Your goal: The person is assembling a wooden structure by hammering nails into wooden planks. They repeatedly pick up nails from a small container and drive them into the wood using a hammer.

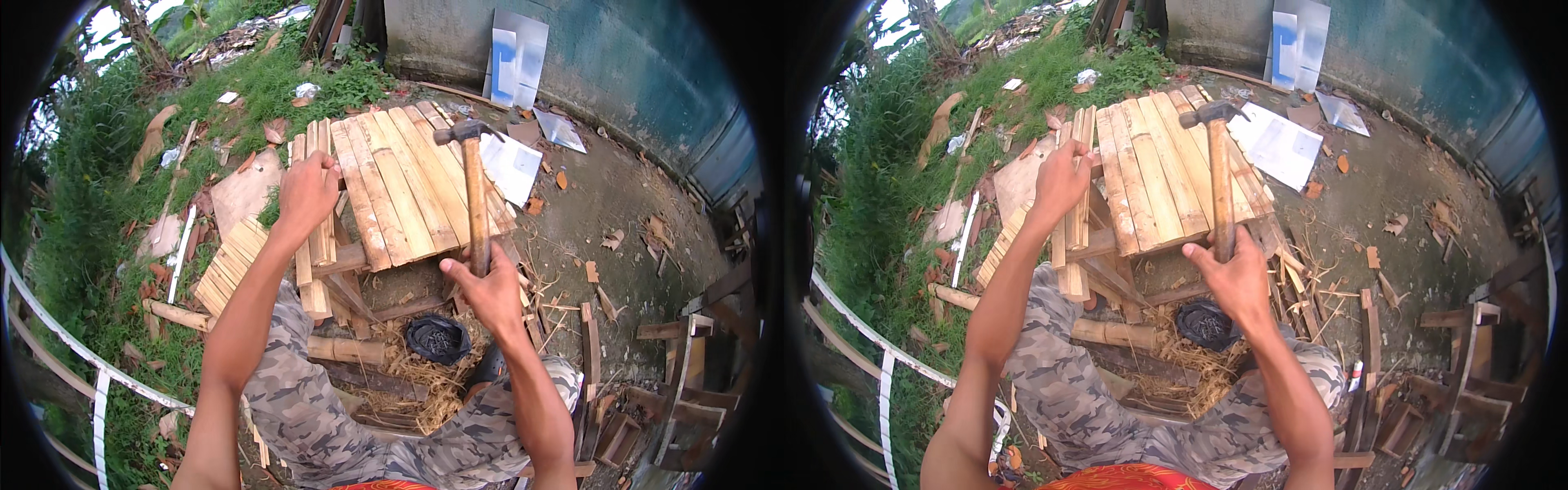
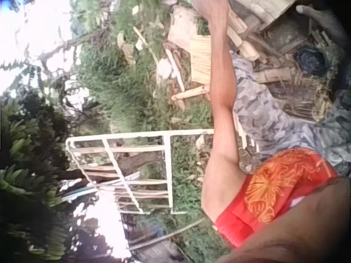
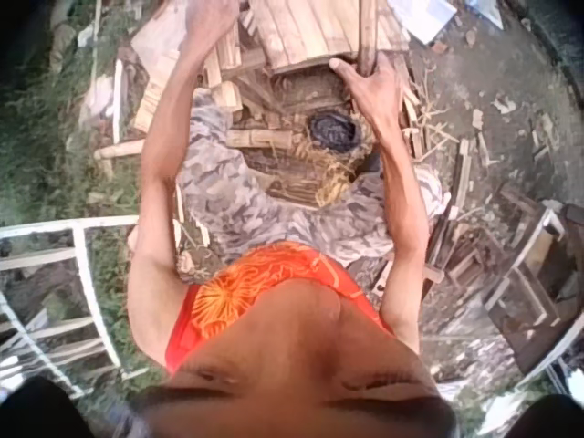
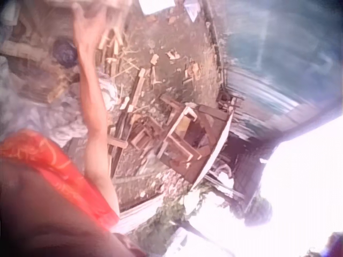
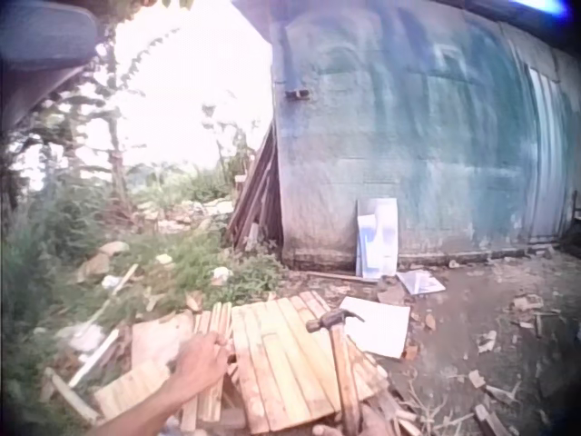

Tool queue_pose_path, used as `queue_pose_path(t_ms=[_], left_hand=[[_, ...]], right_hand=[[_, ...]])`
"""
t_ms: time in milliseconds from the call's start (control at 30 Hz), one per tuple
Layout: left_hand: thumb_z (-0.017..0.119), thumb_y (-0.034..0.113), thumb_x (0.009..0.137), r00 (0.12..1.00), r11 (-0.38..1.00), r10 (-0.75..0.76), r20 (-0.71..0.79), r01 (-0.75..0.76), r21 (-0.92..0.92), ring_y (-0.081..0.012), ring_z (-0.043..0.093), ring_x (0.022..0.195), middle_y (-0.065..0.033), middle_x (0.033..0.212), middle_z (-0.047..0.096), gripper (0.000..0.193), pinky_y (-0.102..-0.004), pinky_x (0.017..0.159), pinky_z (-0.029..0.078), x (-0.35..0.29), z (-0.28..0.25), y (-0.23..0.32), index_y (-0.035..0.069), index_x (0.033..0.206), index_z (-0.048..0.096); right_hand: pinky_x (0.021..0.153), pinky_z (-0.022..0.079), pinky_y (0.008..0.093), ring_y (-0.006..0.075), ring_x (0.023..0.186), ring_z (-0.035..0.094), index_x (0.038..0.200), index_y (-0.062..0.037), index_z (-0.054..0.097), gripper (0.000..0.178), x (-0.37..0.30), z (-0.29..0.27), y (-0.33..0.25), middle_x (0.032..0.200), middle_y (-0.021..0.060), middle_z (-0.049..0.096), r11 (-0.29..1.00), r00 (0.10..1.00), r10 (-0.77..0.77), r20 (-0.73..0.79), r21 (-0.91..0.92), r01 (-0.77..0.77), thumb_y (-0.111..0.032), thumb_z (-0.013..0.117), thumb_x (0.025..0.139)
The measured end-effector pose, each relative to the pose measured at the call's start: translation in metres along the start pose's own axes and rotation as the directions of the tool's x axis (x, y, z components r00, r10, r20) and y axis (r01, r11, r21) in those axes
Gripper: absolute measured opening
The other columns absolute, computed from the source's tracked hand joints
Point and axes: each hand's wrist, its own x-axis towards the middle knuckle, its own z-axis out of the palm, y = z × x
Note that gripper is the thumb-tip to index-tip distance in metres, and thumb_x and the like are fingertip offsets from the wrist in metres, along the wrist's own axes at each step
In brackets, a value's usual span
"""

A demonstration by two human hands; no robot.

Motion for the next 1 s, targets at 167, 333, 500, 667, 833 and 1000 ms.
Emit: queue_pose_path(t_ms=[167,333,500,667,833,1000], left_hand=[[0.062,0.022,0.094,0.997,0.998,0.061,0.053,-0.062,0.018,-0.039,0.066,0.093,-0.0191,0.09,0.071,0.019,-0.0522,0.088,0.046,-0.005,0.026,-0.008,0.004,0.1,0.065],[0.063,0.021,0.093,0.998,0.995,-0.035,0.061,0.029,0.092,-0.0372,0.066,0.097,-0.0178,0.091,0.073,0.019,-0.0493,0.095,0.044,-0.007,0.03,0.0,0.004,0.1,0.066],[0.065,0.022,0.092,1.0,1.0,0.025,0.003,-0.025,0.005,-0.0397,0.069,0.084,-0.0172,0.088,0.074,0.018,-0.0498,0.087,0.048,-0.008,0.034,-0.003,0.005,0.097,0.066],[0.065,0.022,0.091,0.999,0.998,-0.034,0.038,0.036,-0.055,-0.0399,0.069,0.087,-0.0178,0.088,0.074,0.019,-0.049,0.088,0.049,-0.006,0.037,-0.001,0.004,0.098,0.066],[0.064,0.022,0.091,0.994,0.996,-0.061,0.092,0.067,-0.061,-0.0393,0.068,0.088,-0.0191,0.083,0.072,0.02,-0.0474,0.092,0.046,-0.009,0.028,0.006,0.003,0.097,0.066],[0.065,0.02,0.091,0.994,0.995,0.071,0.08,-0.065,-0.072,-0.0405,0.067,0.084,-0.0195,0.082,0.071,0.018,-0.0484,0.09,0.047,-0.016,0.022,0.013,0.003,0.097,0.065]], right_hand=[[0.059,0.05,0.0286,0.0108,0.063,0.06,0.096,-0.0021,0.057,0.041,-0.006,0.038,-0.002,0.072,0.0027,0.066,0.992,0.99,-0.126,0.057,-0.015,0.127,-0.023,0.088,0.08],[0.059,0.051,0.0294,0.0112,0.064,0.062,0.093,-0.0003,0.057,0.04,-0.008,0.059,-0.005,0.073,0.0066,0.07,0.989,0.989,-0.143,0.047,-0.013,0.144,-0.022,0.088,0.081],[0.062,0.054,0.0318,0.014,0.067,0.067,0.096,0.0014,0.06,0.039,-0.005,0.065,-0.006,0.077,0.0096,0.072,0.989,0.988,-0.145,0.051,-0.007,0.145,-0.023,0.087,0.082],[0.063,0.055,0.0388,0.0305,0.069,0.073,0.095,0.0064,0.056,0.044,-0.002,0.068,-0.006,0.076,0.0194,0.071,0.987,0.987,-0.154,0.043,-0.039,0.156,-0.025,0.084,0.083],[0.058,0.052,0.0333,0.0149,0.062,0.063,0.097,0.0039,0.063,0.039,-0.001,0.065,-0.009,0.071,0.0091,0.068,0.988,0.99,-0.135,0.045,-0.067,0.137,-0.025,0.085,0.083],[0.053,0.046,0.0334,0.0135,0.056,0.053,0.093,0.0035,0.064,0.037,-0.001,0.059,-0.009,0.065,0.0081,0.061,0.974,0.981,-0.195,0.013,-0.118,0.195,-0.026,0.084,0.084]])
